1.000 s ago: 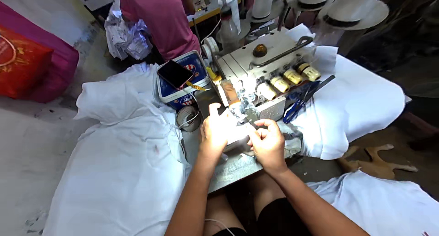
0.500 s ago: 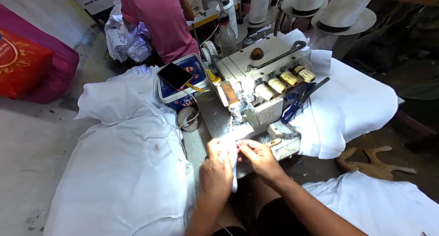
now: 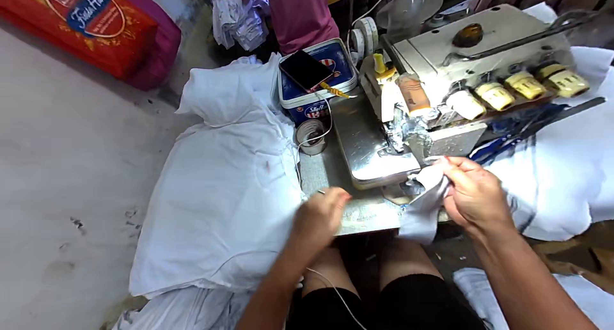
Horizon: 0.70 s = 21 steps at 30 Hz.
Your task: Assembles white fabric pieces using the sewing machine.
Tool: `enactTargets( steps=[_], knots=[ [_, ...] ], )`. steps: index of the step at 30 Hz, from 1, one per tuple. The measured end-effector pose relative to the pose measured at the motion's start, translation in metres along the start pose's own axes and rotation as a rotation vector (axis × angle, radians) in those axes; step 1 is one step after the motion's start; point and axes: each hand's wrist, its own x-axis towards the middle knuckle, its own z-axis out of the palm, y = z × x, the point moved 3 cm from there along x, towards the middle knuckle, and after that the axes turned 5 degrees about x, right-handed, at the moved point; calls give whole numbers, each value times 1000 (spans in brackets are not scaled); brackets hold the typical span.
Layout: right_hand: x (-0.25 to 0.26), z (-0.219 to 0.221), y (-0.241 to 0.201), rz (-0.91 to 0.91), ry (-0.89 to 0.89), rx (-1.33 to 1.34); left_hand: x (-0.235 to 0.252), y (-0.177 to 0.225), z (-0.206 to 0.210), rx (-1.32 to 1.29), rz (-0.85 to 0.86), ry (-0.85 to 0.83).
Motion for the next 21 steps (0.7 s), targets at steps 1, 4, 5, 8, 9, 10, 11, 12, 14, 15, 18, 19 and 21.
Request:
enactTargets(
  steps=[1,4,5,8,9,10,11,12,14,15,18,19,21],
  knots=[
    [-4,3,-10,-61,-1,-74,6,-22,-17,114,-90,39],
    [-41,44,-36,-309,-205,-226,29,-94,-62,382,-410,-53],
    [-55,67,-36,-396,-329,-247,39,-113,-70,436,-510,-135],
    [-79,155,-16,-541,-576,-480,63,-145,-72,561,-612,-257],
    [-79,185,-9,-481,-649,-601,67,-147,-74,583,-577,-234],
    [-75,215,1,-389,-727,-714,68,-148,-79,596,-524,-195],
    [-68,243,12,-309,-795,-811,66,-150,-87,600,-465,-139],
    [-59,267,23,-269,-831,-886,60,-154,-99,607,-417,-82],
    [-46,301,46,-299,-837,-967,36,-165,-132,643,-377,-12],
    [-43,311,52,-307,-855,-999,18,-171,-152,667,-368,14],
    [-48,317,55,-322,-946,-894,-48,-191,-212,696,-305,145],
    [-55,314,50,-317,-973,-779,-69,-197,-230,660,-279,239],
    [-75,303,30,-296,-1017,-480,-92,-199,-257,441,-279,492]
  ],
)
